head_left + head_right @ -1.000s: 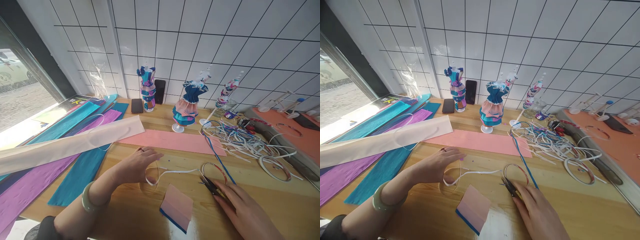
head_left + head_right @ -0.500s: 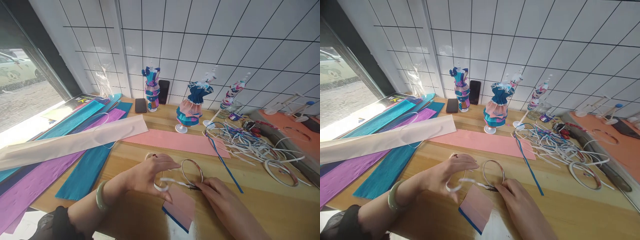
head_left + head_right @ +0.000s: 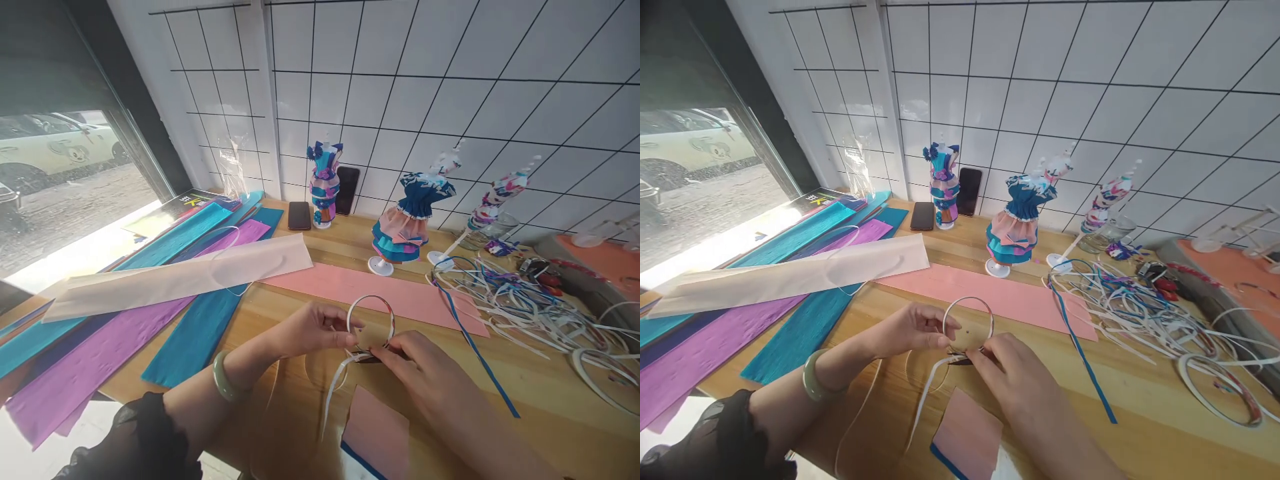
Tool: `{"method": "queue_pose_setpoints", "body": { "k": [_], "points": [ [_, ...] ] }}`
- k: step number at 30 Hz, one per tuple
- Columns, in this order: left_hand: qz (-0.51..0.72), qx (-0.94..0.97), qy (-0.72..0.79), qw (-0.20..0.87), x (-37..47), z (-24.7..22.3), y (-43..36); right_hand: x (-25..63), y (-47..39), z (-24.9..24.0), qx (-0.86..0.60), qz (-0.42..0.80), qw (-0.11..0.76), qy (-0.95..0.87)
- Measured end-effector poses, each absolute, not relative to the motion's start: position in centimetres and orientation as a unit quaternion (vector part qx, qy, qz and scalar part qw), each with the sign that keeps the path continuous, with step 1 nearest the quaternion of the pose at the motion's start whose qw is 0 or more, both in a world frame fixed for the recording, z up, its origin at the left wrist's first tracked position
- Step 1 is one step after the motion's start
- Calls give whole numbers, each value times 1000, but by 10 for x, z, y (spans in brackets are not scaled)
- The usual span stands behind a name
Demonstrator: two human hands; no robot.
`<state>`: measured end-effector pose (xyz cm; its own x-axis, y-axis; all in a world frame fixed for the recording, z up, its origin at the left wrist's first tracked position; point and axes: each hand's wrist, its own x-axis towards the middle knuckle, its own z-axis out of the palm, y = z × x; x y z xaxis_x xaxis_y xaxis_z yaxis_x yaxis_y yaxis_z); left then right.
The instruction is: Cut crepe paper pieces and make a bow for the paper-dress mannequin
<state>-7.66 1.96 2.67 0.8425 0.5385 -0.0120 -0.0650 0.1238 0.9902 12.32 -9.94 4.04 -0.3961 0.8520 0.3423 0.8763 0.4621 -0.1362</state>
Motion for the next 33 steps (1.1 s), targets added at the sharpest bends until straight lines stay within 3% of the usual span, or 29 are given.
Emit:
{"method": "queue_pose_setpoints", "body": {
  "k": [4, 9, 14, 21, 24, 33],
  "points": [
    [301, 616, 220, 694, -76, 21, 26, 122, -82, 30, -506, 3, 199, -839],
    [429, 651, 285, 558, -79, 19, 34, 111, -77, 11, -507, -29, 204, -837],
    [453, 721, 291, 436, -79, 21, 30, 87, -88, 12, -507, -40, 233, -829],
    [461, 679, 303, 485, -81, 21, 35, 100, -85, 22, -542, 151, 366, -741],
    [453, 691, 285, 485, -81, 21, 34, 107, -83, 22, -566, 205, 374, -705],
    [414, 721, 253, 495, -77, 24, 25, 106, -82, 13, -571, -13, 306, -761]
  ]
}}
